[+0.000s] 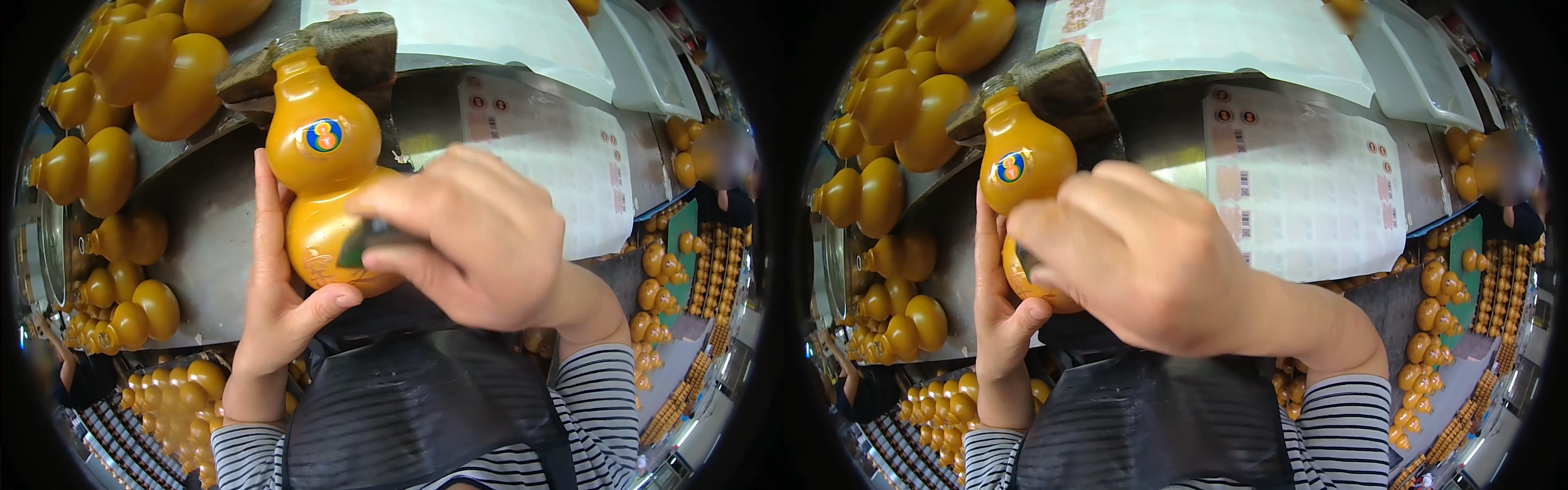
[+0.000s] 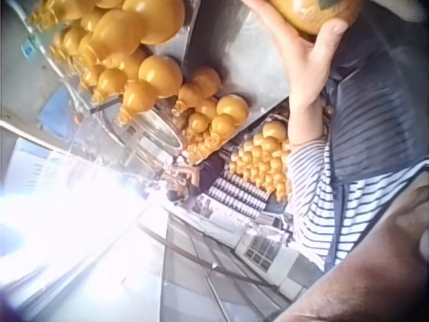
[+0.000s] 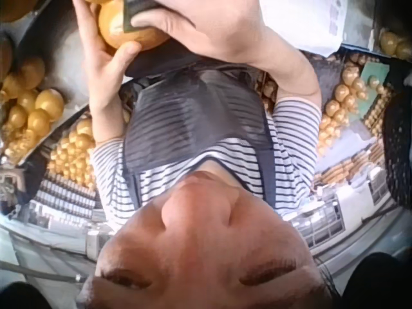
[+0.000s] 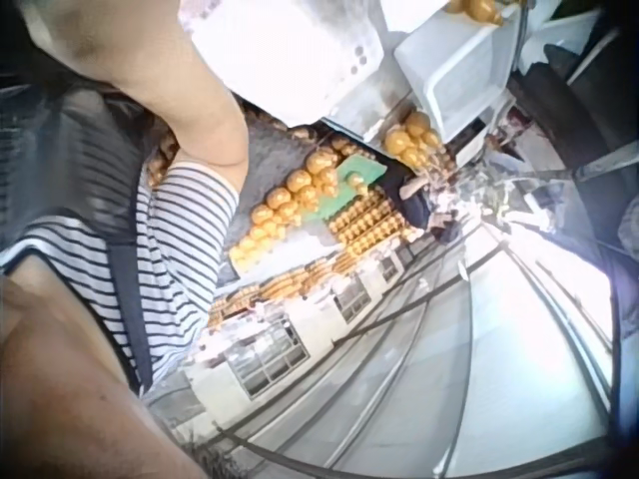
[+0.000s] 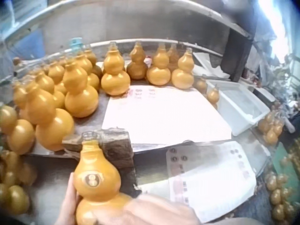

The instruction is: The person repeatedly picks up small, yellow, double-gourd vessels from a metal tray, rubs their surfaces with a green abrasive pad, and applies a small blue sticker to the neck. The person then places the finished gourds into a metal bowl filled with water before retrieving the next one.

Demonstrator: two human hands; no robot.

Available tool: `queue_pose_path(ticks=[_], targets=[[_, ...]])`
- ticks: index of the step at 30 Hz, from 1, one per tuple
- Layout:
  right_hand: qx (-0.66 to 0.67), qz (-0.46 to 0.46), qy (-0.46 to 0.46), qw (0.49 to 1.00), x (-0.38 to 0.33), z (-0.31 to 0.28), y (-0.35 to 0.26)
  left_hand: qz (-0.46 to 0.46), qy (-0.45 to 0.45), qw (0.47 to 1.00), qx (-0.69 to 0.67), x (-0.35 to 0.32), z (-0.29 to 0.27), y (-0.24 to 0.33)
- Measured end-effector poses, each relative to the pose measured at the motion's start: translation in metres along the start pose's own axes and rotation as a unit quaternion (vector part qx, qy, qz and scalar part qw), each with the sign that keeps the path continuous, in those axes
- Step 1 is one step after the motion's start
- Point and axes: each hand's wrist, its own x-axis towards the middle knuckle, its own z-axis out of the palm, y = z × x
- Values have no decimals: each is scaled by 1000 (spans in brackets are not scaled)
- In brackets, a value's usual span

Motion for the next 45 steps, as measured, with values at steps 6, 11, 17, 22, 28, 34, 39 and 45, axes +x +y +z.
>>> queue_pose_path(ticks=[6, 11, 17, 22, 28, 34, 39, 45], targets=[[29, 26, 14, 999, 17, -4, 17, 5, 5, 1000, -16, 3, 1, 5], [146, 208, 87, 963, -17, 0, 1, 41, 21, 994, 95, 20, 11, 16], [195, 264, 200, 923, -56, 15, 2, 47, 58, 993, 88, 24, 20, 10], [245, 365, 240, 866, -60, 26, 22, 49, 55, 993, 94, 22, 19, 13], [168, 224, 164, 946, -65, 17, 11, 34, -1, 998, 44, 22, -15, 12], [219, 338, 160, 901, -59, -18, 45, -30, -57, 997, 42, 20, -35, 18], [458, 472, 172, 733, -35, -43, 96, -112, -75, 990, -27, 50, -47, 6], [352, 458, 95, 810, -16, -38, 87, -124, -71, 988, -66, 64, -32, 5]])
